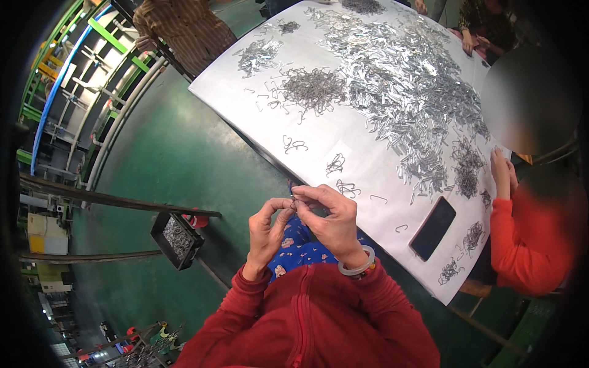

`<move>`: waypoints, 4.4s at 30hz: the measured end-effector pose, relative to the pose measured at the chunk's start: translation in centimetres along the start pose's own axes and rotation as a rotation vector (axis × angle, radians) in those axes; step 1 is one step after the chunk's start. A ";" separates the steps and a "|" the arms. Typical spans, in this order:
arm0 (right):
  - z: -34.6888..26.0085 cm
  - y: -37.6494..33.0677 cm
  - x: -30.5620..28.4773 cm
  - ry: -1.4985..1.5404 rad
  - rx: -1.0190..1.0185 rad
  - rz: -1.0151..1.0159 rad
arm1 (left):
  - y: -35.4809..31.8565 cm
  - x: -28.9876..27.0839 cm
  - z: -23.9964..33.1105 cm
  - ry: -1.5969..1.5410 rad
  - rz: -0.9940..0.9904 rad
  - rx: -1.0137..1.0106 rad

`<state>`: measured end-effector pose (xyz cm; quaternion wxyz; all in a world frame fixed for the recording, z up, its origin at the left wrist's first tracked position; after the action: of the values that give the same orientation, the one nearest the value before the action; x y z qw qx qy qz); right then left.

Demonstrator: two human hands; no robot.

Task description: The person assembles small metal hooks by hand at a table, picking up individual pieces and joining them together. They repeatedly place the finished hooks onto a hanging rack above the table. Other workers are present at the same table performing similar assembly.

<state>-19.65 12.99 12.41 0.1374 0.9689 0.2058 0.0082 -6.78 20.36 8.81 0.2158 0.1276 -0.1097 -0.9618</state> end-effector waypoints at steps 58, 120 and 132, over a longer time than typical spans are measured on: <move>0.3 -2.4 -0.8 -0.111 -0.256 0.145 | -0.5 3.8 1.8 -0.309 0.159 0.128; 3.3 -0.6 0.3 0.305 0.373 -0.113 | 28.5 -1.6 -19.4 1.120 -0.162 0.120; 1.1 -2.2 -0.7 0.315 0.134 -0.143 | 23.6 1.0 -12.8 0.859 -0.063 0.263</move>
<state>-21.02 14.33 10.76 0.0389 0.9455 0.2934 0.1361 5.17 -2.88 2.84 0.1941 0.5449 -0.1274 -0.8057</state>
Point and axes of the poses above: each hand's wrist, its own y-axis towards the middle knuckle, its own x-axis out of the palm, z = x × y, the point moved 5 cm from there along y, towards the middle knuckle, and after that the axes turned 1 degree about z, right-handed, at the moved point
